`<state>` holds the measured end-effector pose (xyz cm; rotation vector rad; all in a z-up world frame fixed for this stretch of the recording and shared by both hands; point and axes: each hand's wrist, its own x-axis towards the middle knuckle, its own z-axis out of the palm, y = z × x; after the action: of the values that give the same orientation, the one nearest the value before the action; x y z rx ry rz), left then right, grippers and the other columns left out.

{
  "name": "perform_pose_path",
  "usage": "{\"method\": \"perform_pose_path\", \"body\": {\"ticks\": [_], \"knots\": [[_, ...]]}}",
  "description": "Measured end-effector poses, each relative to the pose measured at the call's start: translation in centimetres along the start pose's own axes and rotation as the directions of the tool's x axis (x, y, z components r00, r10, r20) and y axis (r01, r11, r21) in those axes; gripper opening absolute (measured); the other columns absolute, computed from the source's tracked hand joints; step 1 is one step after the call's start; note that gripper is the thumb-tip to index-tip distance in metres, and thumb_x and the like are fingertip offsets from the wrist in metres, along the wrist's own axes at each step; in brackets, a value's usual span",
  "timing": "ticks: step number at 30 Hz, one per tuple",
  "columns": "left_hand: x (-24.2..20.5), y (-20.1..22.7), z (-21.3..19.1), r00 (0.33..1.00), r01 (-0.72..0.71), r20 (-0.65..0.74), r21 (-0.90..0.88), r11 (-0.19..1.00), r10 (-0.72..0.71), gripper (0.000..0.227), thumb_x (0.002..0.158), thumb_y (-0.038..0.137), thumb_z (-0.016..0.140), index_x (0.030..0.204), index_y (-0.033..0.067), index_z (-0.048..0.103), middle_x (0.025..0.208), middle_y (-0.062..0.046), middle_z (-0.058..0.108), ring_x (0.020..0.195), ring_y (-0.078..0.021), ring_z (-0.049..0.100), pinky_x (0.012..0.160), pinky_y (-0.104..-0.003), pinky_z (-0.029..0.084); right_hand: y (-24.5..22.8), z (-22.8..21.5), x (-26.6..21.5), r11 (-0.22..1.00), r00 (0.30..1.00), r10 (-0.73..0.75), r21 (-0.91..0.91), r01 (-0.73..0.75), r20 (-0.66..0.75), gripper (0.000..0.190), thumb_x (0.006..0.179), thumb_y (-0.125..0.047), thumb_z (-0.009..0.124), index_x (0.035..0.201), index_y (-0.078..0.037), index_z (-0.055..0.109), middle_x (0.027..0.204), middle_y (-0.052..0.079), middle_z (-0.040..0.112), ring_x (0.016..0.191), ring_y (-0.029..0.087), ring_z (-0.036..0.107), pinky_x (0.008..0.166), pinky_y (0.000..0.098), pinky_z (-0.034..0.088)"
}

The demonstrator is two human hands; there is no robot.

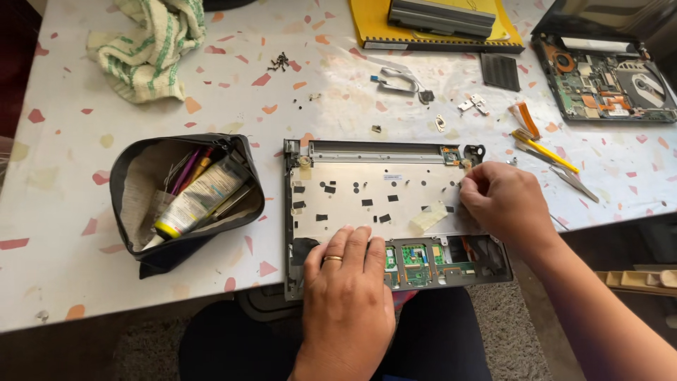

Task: The person disassembles the internal components of a laptop at a workshop desk, using a precision screwdriver to remove small screws and their hands to detach internal panels and connectors.

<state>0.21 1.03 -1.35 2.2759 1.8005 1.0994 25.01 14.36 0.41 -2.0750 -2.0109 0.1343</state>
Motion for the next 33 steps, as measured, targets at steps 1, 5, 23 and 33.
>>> {"method": "perform_pose_path", "body": {"ticks": [1, 5, 23, 33], "knots": [[0.0, 0.0, 0.0, 1.0, 0.002, -0.003, 0.002, 1.0, -0.002, 0.044, 0.078, 0.018, 0.064, 0.12, 0.0084, 0.066, 0.13, -0.009, 0.065, 0.125, -0.0293, 0.058, 0.104, -0.047, 0.039, 0.0, -0.1, 0.1, 1.0, 1.0, -0.005, 0.001, 0.005, -0.001, 0.016, 0.09, -0.024, 0.064, 0.086, -0.013, 0.075, 0.081, 0.006, 0.075, 0.079, 0.026, 0.067, 0.078, 0.0406, 0.047], [-0.1, 0.0, 0.2, 1.0, 0.006, 0.004, 0.017, 1.0, -0.007, 0.044, 0.077, 0.016, 0.063, 0.121, 0.0101, 0.066, 0.129, -0.008, 0.065, 0.125, -0.0287, 0.058, 0.104, -0.047, 0.038, 0.3, -0.3, 0.3, 0.999, 0.998, 0.029, 0.017, -0.03, 0.063, 0.017, 0.091, -0.024, 0.062, 0.085, -0.013, 0.074, 0.077, 0.005, 0.073, 0.076, 0.024, 0.065, 0.078, 0.0381, 0.046], [-0.1, 0.0, 0.5, 0.999, 0.0, 0.043, 0.046, 0.999, -0.002, 0.049, 0.073, 0.016, 0.063, 0.122, 0.0124, 0.066, 0.131, -0.006, 0.064, 0.127, -0.028, 0.057, 0.105, -0.049, 0.038, 0.2, -2.3, -0.7, 0.971, 0.998, 0.023, 0.236, -0.038, 0.064, 0.019, 0.095, -0.023, 0.068, 0.108, -0.016, 0.079, 0.083, 0.0, 0.079, 0.071, 0.012, 0.063, 0.072, 0.0305, 0.047], [-0.1, -0.1, 0.6, 0.999, 0.001, 0.035, 0.063, 0.998, -0.003, 0.048, 0.074, 0.016, 0.063, 0.122, 0.0134, 0.067, 0.13, -0.005, 0.065, 0.126, -0.0276, 0.058, 0.106, -0.049, 0.038, 1.4, -1.2, 0.1, 0.899, 0.903, -0.43, 0.105, 0.425, 0.024, 0.053, 0.079, 0.005, 0.054, 0.121, -0.019, 0.076, 0.115, 0.011, 0.067, 0.09, 0.033, 0.071, 0.084, 0.0428, 0.054]]}}
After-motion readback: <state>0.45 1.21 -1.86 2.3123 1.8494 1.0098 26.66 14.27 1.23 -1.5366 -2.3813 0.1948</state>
